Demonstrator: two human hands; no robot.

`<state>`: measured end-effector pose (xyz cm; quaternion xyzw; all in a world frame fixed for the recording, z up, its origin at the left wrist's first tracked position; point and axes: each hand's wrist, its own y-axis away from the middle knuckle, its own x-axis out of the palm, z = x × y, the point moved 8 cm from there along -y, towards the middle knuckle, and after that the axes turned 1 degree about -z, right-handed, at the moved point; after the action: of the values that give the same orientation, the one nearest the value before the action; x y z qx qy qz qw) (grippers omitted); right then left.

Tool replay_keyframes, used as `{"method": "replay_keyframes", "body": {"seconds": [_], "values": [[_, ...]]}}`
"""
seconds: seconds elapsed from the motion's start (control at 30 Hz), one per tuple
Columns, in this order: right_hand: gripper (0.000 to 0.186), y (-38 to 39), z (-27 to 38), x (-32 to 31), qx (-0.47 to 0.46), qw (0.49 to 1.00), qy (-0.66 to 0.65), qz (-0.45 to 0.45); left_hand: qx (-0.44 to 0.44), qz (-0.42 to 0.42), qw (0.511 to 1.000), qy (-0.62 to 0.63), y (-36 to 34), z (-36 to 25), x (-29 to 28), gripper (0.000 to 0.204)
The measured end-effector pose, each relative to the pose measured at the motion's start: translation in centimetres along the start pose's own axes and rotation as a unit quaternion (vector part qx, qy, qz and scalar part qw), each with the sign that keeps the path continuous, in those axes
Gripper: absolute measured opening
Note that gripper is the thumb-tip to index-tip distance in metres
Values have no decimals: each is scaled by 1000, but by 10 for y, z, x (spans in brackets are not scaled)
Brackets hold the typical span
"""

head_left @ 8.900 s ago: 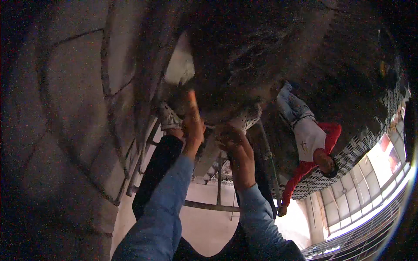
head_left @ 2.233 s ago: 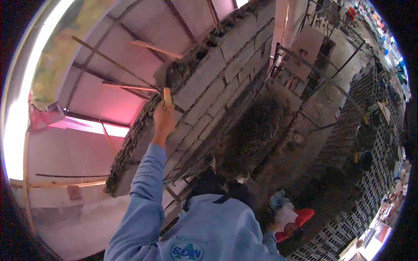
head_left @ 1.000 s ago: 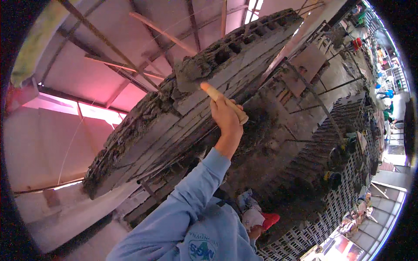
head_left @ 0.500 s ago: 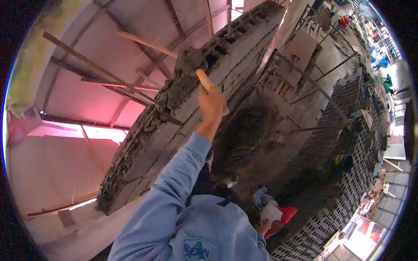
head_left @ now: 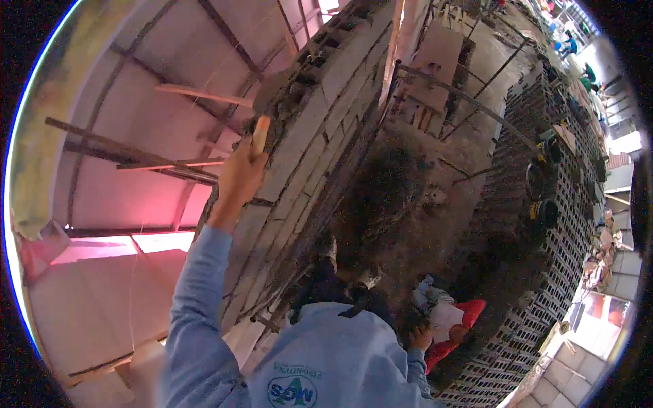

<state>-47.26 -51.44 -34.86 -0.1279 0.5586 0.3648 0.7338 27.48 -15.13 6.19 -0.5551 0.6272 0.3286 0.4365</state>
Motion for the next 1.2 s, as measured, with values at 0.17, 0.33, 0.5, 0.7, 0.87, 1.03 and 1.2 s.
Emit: {"method": "replay_keyframes", "body": {"seconds": [0.17,0.33,0.5,0.7,0.87,1.03,1.2], "values": [[48,12,-4,21,-71,955,230,174,-65,57,996,27,22,30,1,54],[60,17,-42,45,151,963,-58,218,-72,-66,993,64,61,59,-27,57],[59,9,-61,56,31,988,-24,146,-175,-38,982,54,93,77,-14,55],[62,-16,-3,24,90,898,-424,69,-189,-81,975,80,116,51,0,51],[58,-26,3,11,6,999,-14,50,-210,-1,971,110,77,32,6,52],[49,-18,18,11,-174,976,121,57,-118,-34,988,90,41,45,22,54],[45,-12,-14,17,-118,990,62,40,-63,-46,994,76,6,42,36,54]]}}
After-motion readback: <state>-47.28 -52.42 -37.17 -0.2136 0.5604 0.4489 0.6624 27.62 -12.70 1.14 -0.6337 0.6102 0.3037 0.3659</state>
